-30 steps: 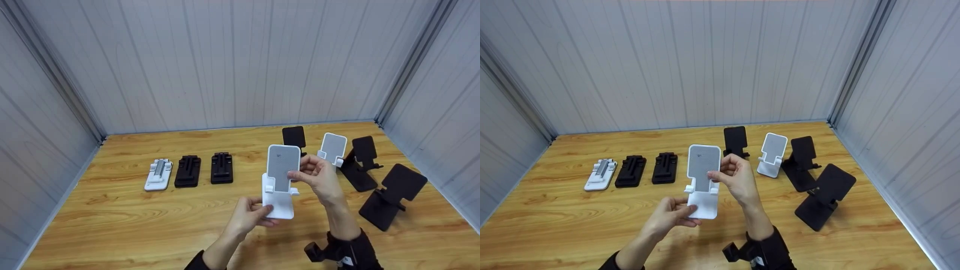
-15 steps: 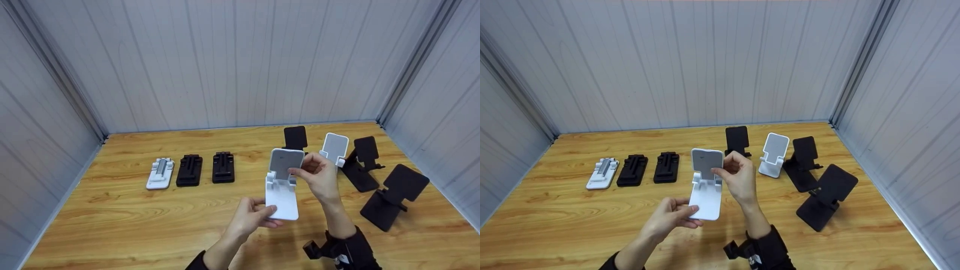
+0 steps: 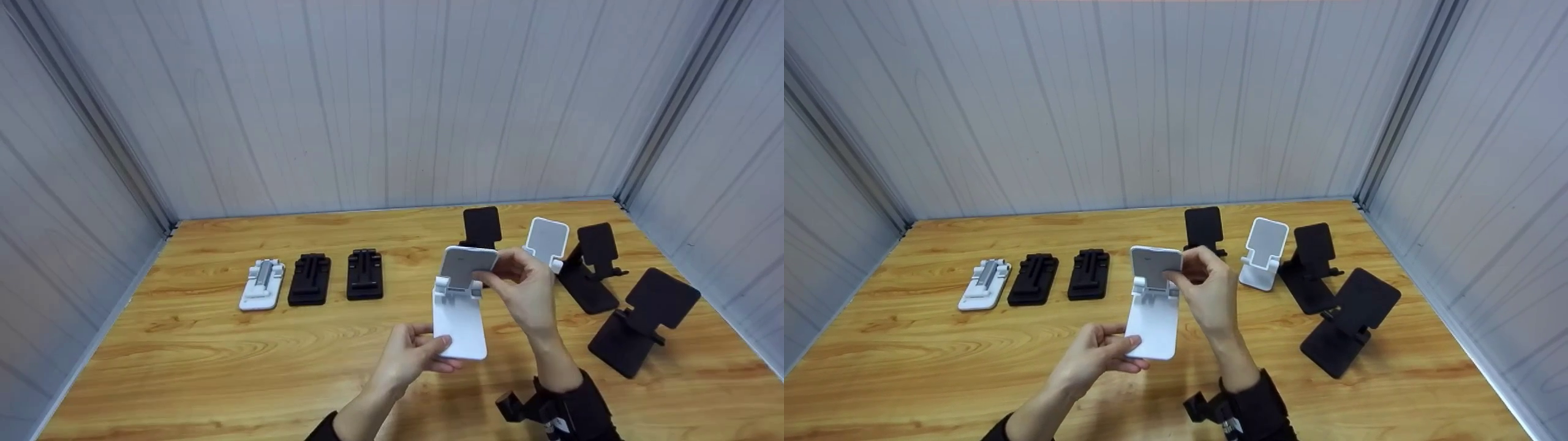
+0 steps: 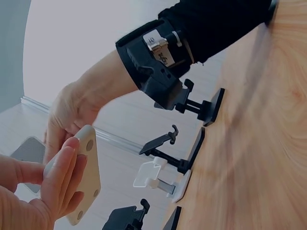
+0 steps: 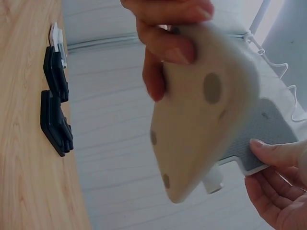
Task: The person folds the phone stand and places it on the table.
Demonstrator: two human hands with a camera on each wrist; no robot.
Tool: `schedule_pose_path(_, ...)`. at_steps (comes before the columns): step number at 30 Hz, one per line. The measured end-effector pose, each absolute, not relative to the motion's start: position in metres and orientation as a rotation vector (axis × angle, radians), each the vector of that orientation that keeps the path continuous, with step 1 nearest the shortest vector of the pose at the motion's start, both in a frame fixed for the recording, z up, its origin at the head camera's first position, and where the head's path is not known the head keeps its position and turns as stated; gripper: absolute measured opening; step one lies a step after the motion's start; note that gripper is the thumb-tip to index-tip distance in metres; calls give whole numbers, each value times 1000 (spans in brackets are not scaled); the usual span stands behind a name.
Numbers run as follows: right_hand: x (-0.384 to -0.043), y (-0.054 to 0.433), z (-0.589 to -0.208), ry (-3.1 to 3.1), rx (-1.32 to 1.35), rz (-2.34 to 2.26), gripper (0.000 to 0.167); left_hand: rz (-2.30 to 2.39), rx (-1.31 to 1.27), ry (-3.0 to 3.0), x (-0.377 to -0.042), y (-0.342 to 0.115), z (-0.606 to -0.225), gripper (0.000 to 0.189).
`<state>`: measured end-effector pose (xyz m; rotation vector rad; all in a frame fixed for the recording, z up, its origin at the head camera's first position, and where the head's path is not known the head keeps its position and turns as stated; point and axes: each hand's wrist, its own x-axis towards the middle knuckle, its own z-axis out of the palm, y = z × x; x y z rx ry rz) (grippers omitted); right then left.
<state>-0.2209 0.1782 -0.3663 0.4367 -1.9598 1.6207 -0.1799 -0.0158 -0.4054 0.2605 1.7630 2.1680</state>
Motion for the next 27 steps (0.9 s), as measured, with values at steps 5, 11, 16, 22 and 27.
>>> schedule_pose_path(5, -217, 178, -364, -1938, 437, 1470, 31, 2151, 222, 1798, -183, -15, -411, 31)
schedule_pose_path(11, -220, 177, -368, -1902, 490, 1325, 20, 2153, 180, 1823, -187, -15, -414, 33)
schedule_pose_path(16, -222, 174, -371, -1875, 506, 1309, 19, 2175, 160, 1840, -190, -17, -414, 35)
schedule_pose_path(22, -218, 170, -370, -1890, 549, 1300, 18, 2187, 150, 1848, -192, -21, -410, 36)
schedule_pose_path(27, -215, 163, -370, -1910, 648, 1320, 17, 2224, 129, 1847, -195, -28, -404, 39)
